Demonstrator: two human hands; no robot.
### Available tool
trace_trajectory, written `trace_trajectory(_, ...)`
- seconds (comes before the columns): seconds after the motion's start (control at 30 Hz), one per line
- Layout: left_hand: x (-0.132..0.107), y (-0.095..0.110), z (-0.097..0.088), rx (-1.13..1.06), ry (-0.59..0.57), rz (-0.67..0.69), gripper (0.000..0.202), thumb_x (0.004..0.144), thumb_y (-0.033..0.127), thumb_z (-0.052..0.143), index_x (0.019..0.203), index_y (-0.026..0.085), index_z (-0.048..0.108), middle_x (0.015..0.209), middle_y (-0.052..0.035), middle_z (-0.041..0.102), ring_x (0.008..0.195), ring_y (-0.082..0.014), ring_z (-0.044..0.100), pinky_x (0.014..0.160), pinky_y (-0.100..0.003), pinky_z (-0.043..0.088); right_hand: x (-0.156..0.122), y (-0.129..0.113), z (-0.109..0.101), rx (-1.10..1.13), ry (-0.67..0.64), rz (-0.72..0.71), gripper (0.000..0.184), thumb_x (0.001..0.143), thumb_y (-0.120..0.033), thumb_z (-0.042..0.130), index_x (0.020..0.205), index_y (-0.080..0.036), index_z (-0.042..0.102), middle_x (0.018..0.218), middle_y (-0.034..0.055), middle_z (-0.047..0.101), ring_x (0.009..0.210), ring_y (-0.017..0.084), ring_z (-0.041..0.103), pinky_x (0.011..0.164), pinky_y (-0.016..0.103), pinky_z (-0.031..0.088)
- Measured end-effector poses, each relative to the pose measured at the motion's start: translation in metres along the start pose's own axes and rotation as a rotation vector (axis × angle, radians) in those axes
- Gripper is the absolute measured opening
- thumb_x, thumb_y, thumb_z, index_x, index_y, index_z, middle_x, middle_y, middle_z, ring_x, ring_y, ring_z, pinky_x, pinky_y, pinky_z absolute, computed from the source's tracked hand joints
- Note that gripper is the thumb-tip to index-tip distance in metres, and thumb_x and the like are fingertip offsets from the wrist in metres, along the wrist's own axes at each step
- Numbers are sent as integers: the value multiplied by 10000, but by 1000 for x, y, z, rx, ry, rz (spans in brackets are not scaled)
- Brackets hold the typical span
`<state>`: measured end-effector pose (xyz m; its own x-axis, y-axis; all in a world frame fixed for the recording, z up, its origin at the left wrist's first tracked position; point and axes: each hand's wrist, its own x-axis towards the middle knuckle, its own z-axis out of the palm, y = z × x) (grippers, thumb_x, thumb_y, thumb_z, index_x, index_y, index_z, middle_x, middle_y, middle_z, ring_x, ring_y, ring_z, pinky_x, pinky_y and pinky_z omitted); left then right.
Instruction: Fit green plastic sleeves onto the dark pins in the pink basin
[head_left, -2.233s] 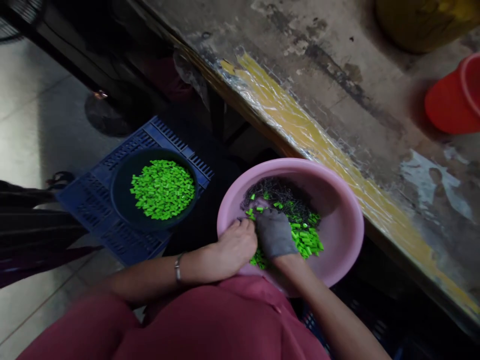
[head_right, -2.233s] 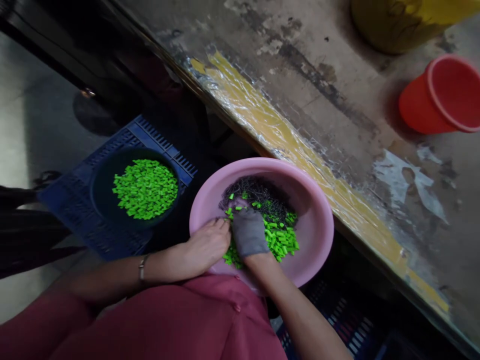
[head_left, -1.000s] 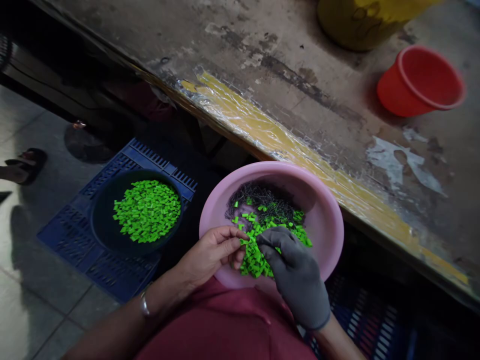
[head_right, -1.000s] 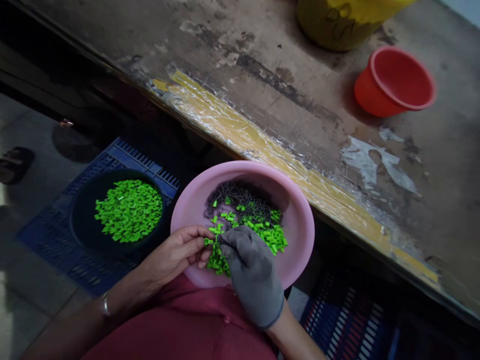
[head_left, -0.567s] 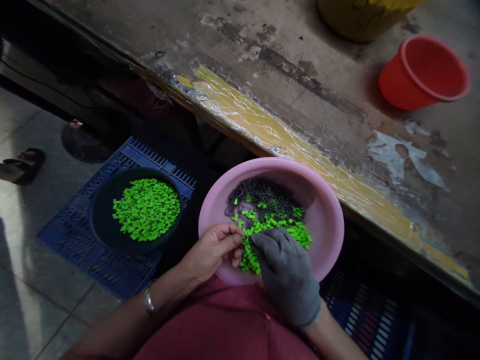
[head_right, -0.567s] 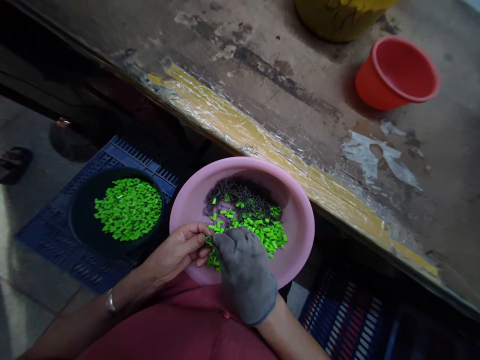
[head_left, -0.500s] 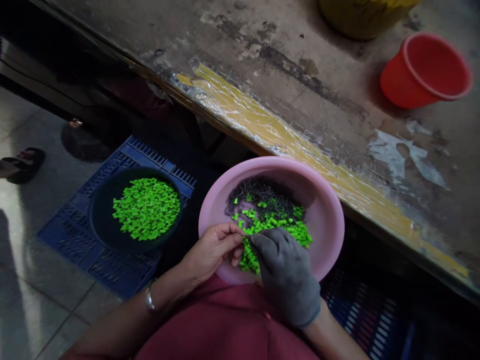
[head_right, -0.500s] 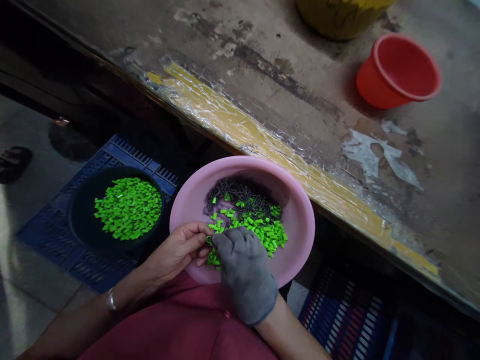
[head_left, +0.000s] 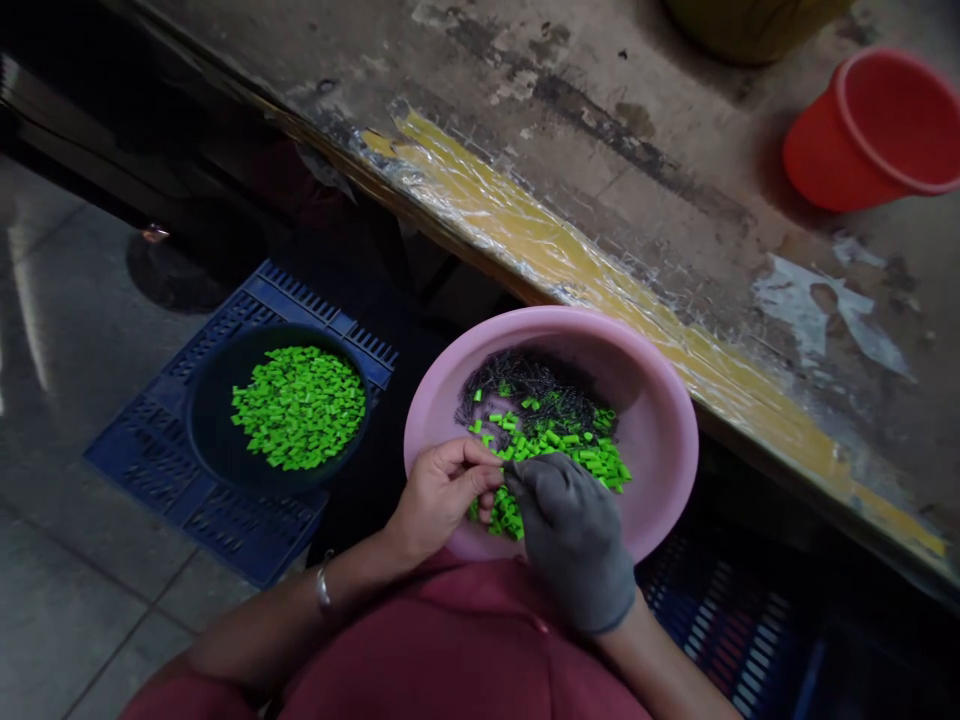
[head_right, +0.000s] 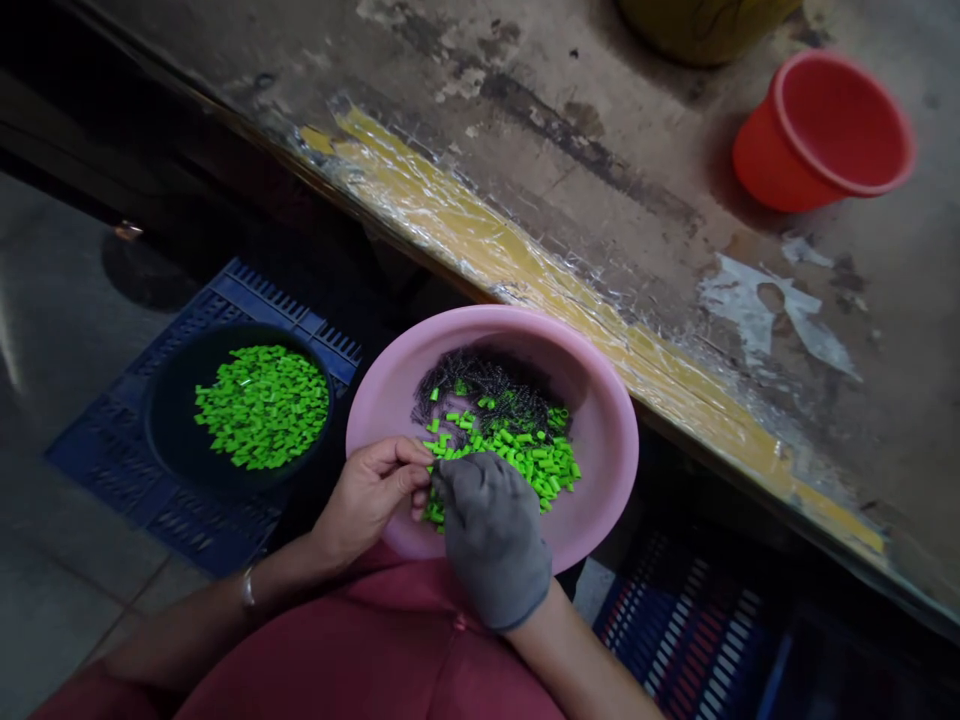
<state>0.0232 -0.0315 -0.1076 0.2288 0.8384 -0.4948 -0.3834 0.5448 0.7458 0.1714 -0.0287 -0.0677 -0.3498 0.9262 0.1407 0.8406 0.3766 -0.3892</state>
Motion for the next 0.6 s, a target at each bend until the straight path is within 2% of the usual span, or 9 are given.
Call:
trace_trajectory(0.07,1,2,1,81,38,79,150,750,278,705,750,142,641,618,11,586,462,-94,541,445,-218,447,-1,3,3,108,-24,73,196,922,-215,495,760,-178,599,718,34,649,647,154,585,604,261,411)
trace_trajectory(0.13,3,5,-1,123,24,92,151,745,278,714,755,140,653,613,7,592,458,-93,541,443,-217,448,-1,4,5,211,-52,139,219,919,-221,501,726,-184,597,707,24,654,632,144,591,584,251,423)
trace_trajectory(0.2,5,8,-4,112,-28,27,168,760,298,705,786,142,648,554,18,579,440,-96,534,440,-218,453,0,6,4,275,-64,165,219,919,-233,503,738,-193,619,726,22,664,656,148,605,604,257,450)
trace_trajectory(0.27,6,11,-7,59,-69,-57,192,776,321,693,818,147,622,510,35,557,422,-96,522,425,-216,456,0,7,2,299,-72,155,181,920,-240,504,829,-201,655,796,31,684,718,159,625,653,277,481)
trace_trajectory(0.4,7,14,-11,-50,-78,-145,237,784,349,687,778,149,560,532,52,530,419,-74,491,391,-188,436,2,11,-3,241,-98,60,176,922,-198,495,990,-198,657,889,49,696,799,174,631,706,295,498)
trace_trajectory(0.6,6,16,-12,-151,-153,-290,287,776,375,695,733,128,555,583,25,556,439,-63,499,401,-176,422,10,17,-11,59,-94,-217,230,925,-137,429,962,-163,654,843,71,695,743,182,596,674,297,484)
